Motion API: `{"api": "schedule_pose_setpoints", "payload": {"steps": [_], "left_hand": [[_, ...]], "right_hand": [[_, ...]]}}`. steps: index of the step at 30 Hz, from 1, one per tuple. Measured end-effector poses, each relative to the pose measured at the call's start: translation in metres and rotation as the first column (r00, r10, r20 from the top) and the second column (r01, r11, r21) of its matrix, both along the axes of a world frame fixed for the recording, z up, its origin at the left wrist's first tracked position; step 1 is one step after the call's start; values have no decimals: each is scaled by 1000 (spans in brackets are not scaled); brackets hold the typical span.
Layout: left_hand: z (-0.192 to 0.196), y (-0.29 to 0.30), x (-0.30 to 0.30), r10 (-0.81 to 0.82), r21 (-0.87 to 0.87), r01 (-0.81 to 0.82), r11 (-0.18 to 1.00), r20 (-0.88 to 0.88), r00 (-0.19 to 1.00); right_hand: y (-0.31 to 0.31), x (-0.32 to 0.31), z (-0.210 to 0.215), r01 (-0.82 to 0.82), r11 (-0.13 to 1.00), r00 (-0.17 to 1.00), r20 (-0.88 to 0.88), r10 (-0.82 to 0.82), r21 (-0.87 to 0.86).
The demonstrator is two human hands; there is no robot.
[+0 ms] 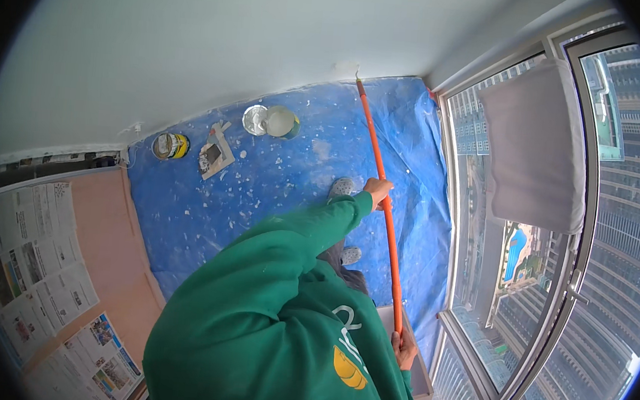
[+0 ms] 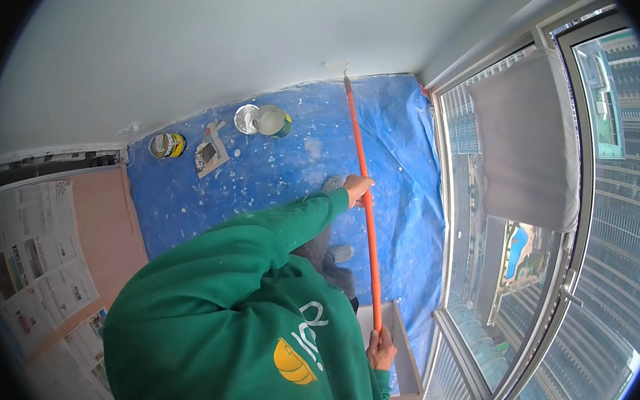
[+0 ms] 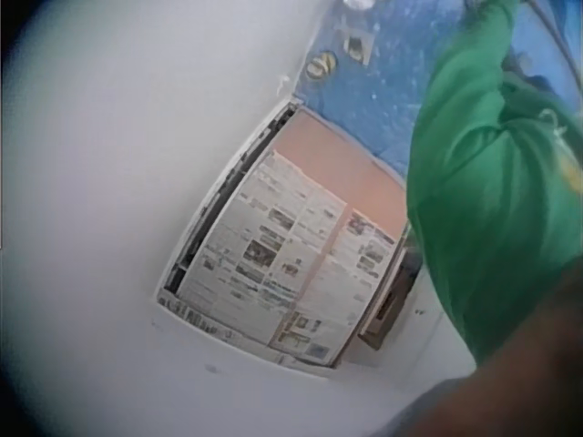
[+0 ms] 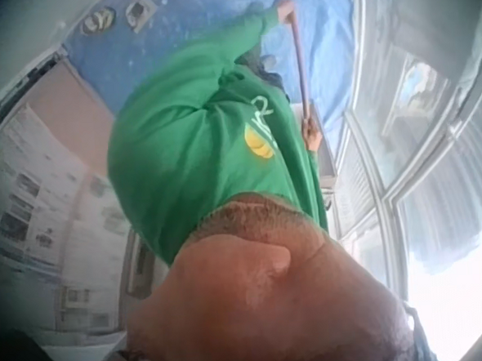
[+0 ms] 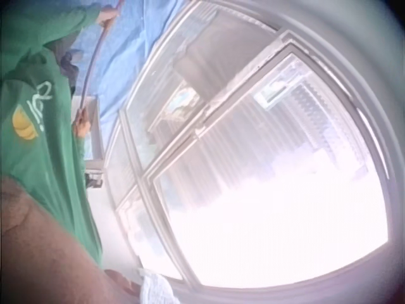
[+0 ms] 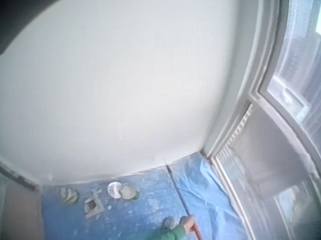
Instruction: The person uses a paint roller attached to a long orange extension pole to apply white paint to a wall. They repeatedly dip the roller into a paint can on the floor and roll the paint onto the wall surface in vertical strokes.
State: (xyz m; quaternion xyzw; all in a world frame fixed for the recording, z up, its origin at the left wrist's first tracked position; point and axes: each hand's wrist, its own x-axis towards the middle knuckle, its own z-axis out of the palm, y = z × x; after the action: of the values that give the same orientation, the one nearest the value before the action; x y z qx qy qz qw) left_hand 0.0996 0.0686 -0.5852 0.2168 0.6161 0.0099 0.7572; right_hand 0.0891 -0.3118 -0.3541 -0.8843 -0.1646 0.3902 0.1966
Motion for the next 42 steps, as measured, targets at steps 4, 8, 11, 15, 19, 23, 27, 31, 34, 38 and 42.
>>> {"api": "schedule_pose_setpoints", "payload": {"steps": [4, 8, 11, 15, 19, 23, 27, 31, 34, 38, 42], "left_hand": [[54, -41, -12, -7, 107, 0, 994, 68, 998], [96, -77, -21, -51, 213, 27, 977, 110, 993], [141, -104, -30, -137, 285, 91, 954, 147, 980], [177, -130, -39, -216, 421, 124, 898, 179, 960], [220, -145, -45, -250, 585, 88, 806, 202, 947], [247, -148, -47, -305, 723, 45, 690, 234, 923], [292, -140, -46, -342, 823, -21, 568, 260, 903], [339, -121, -36, -358, 871, -86, 484, 287, 889], [388, -105, -34, -399, 919, -109, 380, 269, 876], [443, -80, -28, -441, 914, -252, 318, 378, 814], [478, -64, -33, -441, 888, -325, 324, 446, 779]], "right_hand": [[-64, -10, 4, 37, 995, 999, 22, -40, 96], [-114, -19, 13, 30, 987, 997, 70, -41, 157], [-147, -27, 19, 46, 976, 995, 79, -64, 211], [-182, -31, 16, 92, 952, 993, 47, -110, 291], [-202, -37, 7, 144, 926, 986, 26, -163, 350], [-212, -40, -5, 115, 868, 989, 27, -147, 483], [-194, -40, 23, 137, 946, 990, -65, -123, 295], [-172, -31, 24, 122, 910, 993, -47, -113, 395], [-144, -23, 42, 0, 926, 992, 117, -48, 377], [-87, -16, 50, -1, 712, 971, 171, -166, 702], [-44, -8, 79, -70, 653, 956, 238, -173, 754]]}}
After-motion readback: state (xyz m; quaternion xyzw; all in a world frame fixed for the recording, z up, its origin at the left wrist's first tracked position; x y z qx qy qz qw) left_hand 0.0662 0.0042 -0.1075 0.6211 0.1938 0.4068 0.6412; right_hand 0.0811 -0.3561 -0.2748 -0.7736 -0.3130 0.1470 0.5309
